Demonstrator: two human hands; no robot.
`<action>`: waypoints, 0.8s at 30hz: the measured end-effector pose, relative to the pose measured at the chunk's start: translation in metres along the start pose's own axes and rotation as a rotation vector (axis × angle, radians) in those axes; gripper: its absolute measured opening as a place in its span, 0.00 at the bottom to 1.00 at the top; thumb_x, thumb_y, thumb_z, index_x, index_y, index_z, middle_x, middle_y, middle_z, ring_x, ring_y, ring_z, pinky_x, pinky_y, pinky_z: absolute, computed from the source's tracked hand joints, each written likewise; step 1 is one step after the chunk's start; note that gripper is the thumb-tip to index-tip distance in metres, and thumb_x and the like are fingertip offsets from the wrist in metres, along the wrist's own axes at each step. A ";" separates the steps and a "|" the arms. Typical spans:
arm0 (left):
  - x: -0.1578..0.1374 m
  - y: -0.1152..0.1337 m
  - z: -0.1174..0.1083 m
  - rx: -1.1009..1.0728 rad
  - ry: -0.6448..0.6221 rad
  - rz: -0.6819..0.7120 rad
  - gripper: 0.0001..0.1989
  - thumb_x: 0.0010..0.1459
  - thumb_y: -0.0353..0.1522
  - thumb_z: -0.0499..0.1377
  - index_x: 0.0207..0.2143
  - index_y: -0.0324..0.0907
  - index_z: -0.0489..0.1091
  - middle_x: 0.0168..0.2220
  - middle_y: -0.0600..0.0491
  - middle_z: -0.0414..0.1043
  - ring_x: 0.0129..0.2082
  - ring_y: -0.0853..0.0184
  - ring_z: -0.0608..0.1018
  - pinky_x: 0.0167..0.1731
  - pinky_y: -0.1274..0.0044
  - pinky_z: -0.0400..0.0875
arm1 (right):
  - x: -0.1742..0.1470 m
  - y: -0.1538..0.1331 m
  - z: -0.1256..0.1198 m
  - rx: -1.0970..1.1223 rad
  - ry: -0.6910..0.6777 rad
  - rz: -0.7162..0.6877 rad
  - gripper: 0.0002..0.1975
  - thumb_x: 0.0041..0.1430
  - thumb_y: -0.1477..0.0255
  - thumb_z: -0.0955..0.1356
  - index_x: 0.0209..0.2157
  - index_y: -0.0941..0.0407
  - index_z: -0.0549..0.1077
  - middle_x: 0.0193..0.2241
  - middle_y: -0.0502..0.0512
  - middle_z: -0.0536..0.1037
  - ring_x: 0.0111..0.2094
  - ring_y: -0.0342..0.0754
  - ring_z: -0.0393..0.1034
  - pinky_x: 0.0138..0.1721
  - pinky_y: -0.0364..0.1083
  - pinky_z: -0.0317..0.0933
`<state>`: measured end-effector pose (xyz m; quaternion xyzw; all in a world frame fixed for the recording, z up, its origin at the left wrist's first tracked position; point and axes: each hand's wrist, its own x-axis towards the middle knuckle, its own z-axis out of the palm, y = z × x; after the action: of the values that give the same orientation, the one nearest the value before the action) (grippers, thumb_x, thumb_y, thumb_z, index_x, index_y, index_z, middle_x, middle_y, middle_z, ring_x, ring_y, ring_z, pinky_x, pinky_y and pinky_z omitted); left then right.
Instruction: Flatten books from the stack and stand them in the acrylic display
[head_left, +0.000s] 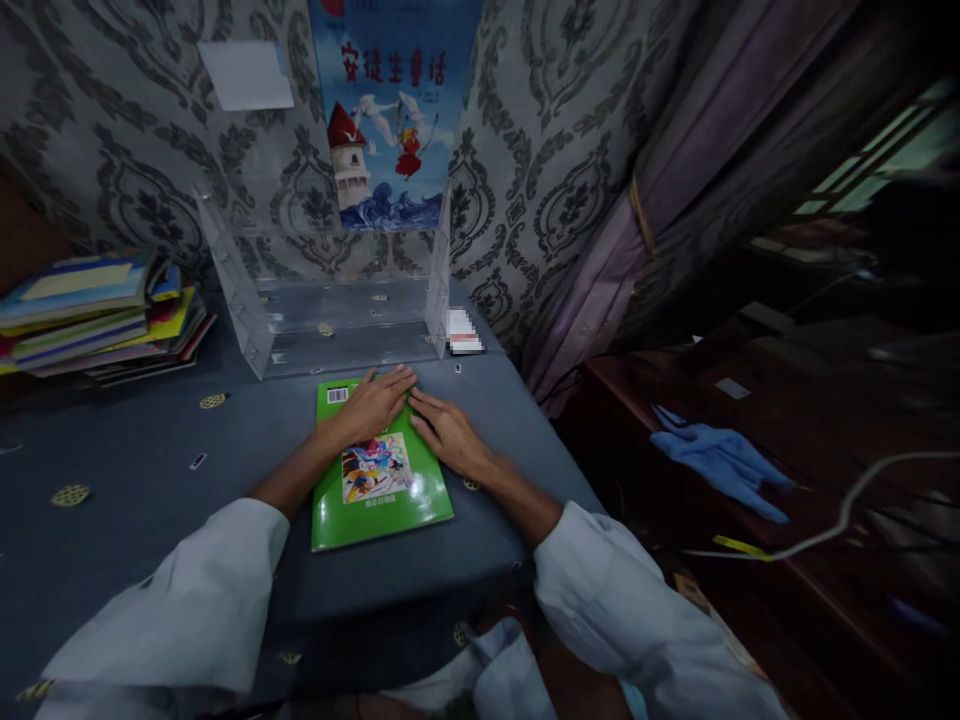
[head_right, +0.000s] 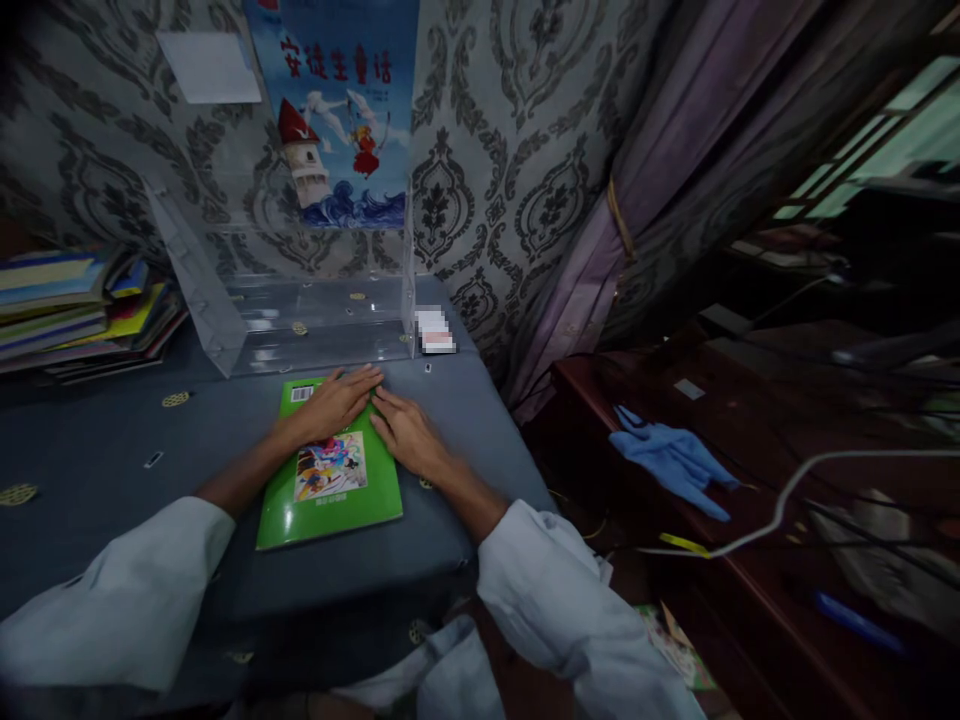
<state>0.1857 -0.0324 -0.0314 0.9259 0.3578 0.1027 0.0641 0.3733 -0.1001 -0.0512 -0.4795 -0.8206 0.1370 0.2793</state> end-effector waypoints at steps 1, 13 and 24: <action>0.000 0.000 0.000 0.000 0.006 0.010 0.25 0.69 0.32 0.44 0.65 0.39 0.61 0.68 0.45 0.60 0.70 0.61 0.60 0.68 0.58 0.51 | -0.003 -0.001 0.000 0.005 0.005 0.001 0.22 0.70 0.69 0.61 0.60 0.61 0.71 0.62 0.68 0.70 0.64 0.56 0.65 0.64 0.58 0.60; -0.003 0.004 -0.001 0.000 -0.001 0.028 0.24 0.70 0.34 0.44 0.64 0.42 0.63 0.67 0.47 0.62 0.69 0.62 0.62 0.68 0.59 0.51 | -0.013 0.000 0.000 0.059 0.018 0.004 0.22 0.69 0.68 0.62 0.61 0.59 0.71 0.63 0.65 0.69 0.64 0.55 0.65 0.65 0.58 0.59; -0.016 0.016 -0.007 -0.037 -0.036 0.103 0.23 0.72 0.37 0.44 0.65 0.44 0.63 0.67 0.48 0.61 0.70 0.63 0.60 0.68 0.58 0.48 | -0.030 -0.010 -0.009 0.119 0.051 -0.008 0.19 0.71 0.69 0.60 0.56 0.55 0.76 0.58 0.61 0.75 0.61 0.54 0.69 0.62 0.57 0.64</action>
<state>0.1826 -0.0551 -0.0236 0.9435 0.3063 0.0957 0.0824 0.3828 -0.1318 -0.0492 -0.4622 -0.8055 0.1722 0.3286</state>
